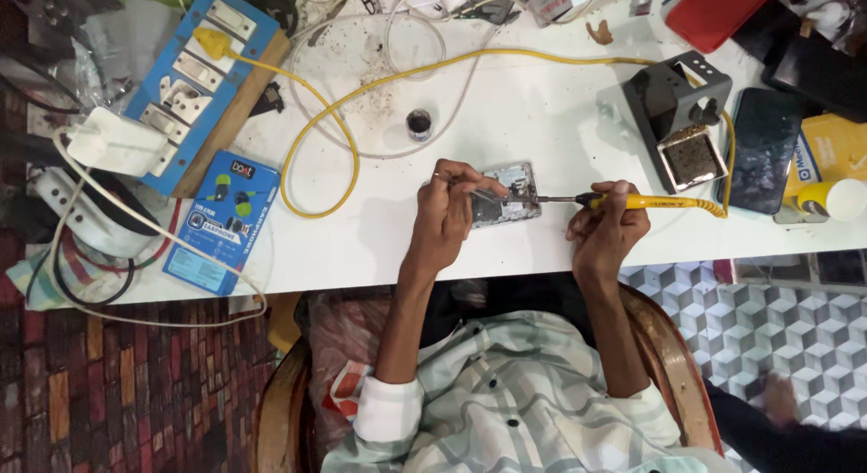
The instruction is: The person uses a soldering iron and a metal tool to work on a small circuit board placed on a cluttered workbench. They repeatedly apply the soldering iron to specific points on the board while using the metal tool to assist, likely for desoldering or component removal.
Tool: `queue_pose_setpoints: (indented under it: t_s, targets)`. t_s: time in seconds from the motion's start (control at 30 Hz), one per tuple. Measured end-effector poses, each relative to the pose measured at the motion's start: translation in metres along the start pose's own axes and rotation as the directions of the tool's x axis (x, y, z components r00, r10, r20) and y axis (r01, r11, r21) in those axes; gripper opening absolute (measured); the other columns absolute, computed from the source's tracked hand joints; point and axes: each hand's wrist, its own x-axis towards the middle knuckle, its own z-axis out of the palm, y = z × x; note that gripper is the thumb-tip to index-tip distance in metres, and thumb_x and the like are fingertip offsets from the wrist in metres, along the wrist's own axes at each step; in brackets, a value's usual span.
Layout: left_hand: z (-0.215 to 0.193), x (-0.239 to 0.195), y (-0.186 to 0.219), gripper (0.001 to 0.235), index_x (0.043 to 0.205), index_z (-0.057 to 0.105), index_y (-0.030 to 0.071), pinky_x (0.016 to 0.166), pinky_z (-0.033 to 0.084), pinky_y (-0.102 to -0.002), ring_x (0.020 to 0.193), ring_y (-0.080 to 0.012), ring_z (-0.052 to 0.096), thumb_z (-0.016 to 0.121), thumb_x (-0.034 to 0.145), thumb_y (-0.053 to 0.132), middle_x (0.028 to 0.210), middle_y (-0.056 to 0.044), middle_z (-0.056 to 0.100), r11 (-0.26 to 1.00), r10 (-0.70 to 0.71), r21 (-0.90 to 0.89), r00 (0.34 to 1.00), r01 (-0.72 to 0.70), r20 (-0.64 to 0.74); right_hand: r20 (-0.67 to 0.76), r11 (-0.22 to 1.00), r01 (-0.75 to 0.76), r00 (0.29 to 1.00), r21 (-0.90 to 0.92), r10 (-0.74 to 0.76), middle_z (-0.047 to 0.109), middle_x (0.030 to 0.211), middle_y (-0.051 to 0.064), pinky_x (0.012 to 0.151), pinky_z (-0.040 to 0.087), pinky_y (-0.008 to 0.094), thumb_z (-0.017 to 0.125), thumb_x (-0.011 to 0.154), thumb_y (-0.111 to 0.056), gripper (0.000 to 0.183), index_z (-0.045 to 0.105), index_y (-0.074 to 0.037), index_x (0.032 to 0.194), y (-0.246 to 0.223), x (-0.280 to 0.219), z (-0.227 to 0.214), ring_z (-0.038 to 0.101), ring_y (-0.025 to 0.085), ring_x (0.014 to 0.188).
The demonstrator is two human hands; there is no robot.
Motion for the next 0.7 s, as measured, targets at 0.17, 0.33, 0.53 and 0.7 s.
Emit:
queue_pose_setpoints:
  t_s: [0.17,0.33,0.53,0.7]
  targets:
    - [0.004,0.001,-0.003,0.021,0.107,0.051,0.001,0.043,0.035,-0.020,0.045,-0.0021,0.038,0.034,0.115,0.011,0.096,-0.015,0.076,0.999,0.045,0.011,0.999,-0.045,0.001,0.045,1.000,-0.002,0.999,0.030,0.001,0.050,0.065,0.005,0.041,0.041,0.028,0.057,0.111,-0.039,0.040,0.058,0.000,0.101,-0.001,0.001,-0.004,0.050,0.012,0.046]
    - [0.009,0.004,-0.007,0.027,0.102,0.056,0.000,0.040,0.036,-0.018,0.043,-0.0001,0.042,0.034,0.113,0.009,0.099,-0.012,0.077,0.997,0.067,0.034,0.997,-0.068,0.029,0.086,1.000,0.020,0.996,0.005,-0.020,0.051,0.066,0.005,0.044,0.044,0.029,0.056,0.113,-0.039,0.040,0.057,0.000,0.103,-0.003,-0.001,-0.005,0.051,0.013,0.048]
    - [0.012,0.007,-0.003,0.022,0.104,0.055,-0.004,0.054,0.039,-0.018,0.058,-0.0024,0.046,0.035,0.109,-0.002,0.096,-0.011,0.074,0.980,0.135,0.140,0.988,-0.144,0.069,0.075,1.000,-0.010,0.997,0.015,0.009,0.048,0.059,0.004,0.041,0.040,0.027,0.053,0.113,-0.037,0.039,0.057,0.000,0.101,-0.003,-0.002,-0.006,0.048,0.013,0.044]
    - [0.012,0.009,0.001,0.018,0.102,0.053,-0.006,0.063,0.051,-0.024,0.064,-0.0107,0.058,0.035,0.104,-0.008,0.095,-0.013,0.072,0.978,0.132,0.149,0.986,-0.146,0.097,0.098,1.000,-0.003,0.995,0.014,0.001,0.049,0.059,0.005,0.042,0.042,0.028,0.053,0.114,-0.036,0.039,0.057,0.000,0.101,0.000,0.000,-0.010,0.049,0.013,0.045]
